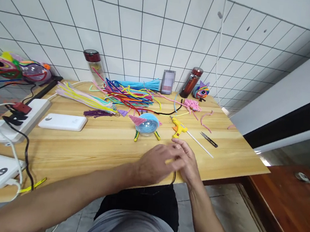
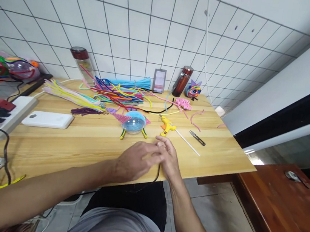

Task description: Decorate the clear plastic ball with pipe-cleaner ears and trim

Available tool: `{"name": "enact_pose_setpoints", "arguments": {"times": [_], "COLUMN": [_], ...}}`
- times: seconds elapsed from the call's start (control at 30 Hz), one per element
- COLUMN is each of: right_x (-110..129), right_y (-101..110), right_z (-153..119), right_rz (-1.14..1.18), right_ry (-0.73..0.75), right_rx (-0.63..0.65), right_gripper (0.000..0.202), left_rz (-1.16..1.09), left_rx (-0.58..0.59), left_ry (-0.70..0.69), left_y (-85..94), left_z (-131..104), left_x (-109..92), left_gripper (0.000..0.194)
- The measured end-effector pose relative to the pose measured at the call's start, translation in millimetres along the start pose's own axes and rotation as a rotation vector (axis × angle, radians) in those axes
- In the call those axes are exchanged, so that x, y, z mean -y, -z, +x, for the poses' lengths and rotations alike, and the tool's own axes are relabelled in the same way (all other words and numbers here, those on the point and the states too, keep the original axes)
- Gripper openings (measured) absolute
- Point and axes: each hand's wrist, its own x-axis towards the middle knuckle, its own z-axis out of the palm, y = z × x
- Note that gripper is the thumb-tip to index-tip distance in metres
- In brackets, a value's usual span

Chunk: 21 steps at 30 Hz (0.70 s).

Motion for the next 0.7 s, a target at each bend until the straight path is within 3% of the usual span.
{"name": "enact_pose_setpoints", "arguments": {"times": [0.07, 0.17, 0.37, 0.47, 0.6, 0.7], "right_x": [4.2, 8.0, -2.8, -4.7, 5.4, 15.1], "right_y": [-0.1, 14.7, 51.0, 48.7, 32.7, 19.8], "right_z": [-8.4, -15.7, 1.7, 16.7, 33.6, 45.3], "right_rz": [0.086, 0.065, -0.104, -0.085, -0.163, -0.246], "right_ry": [-0.057, -0.009, 0.083, 0.125, 0.184, 0.221], "right_rx": [0.053, 0.034, -0.208, -0.242, -0.166, -0.092], "right_gripper": [0.043, 0.043, 0.035, 0.035, 0.034, 0.028], "left_rz": [0.116, 0.169, -0.072, -0.273, -0.371, -0.233], "left_rx": [-0.039, -0.065, 0.099, 0.158, 0.189, 0.042], "left_ry": [-0.151, -0.166, -0.189, -0.105, 0.031, 0.099], "left_y": [-6.8, -12.7, -11.3, -6.0, 12.8, 35.3], "left_z": [12.7, 20.8, 8.8, 10.2, 14.0, 3.1], "left_x": [-5.1, -5.0, -2.5, -4.5, -1.3, 6.4], "left_gripper": [0.038, 0.047, 0.023, 0.02, 0.027, 0.027]}}
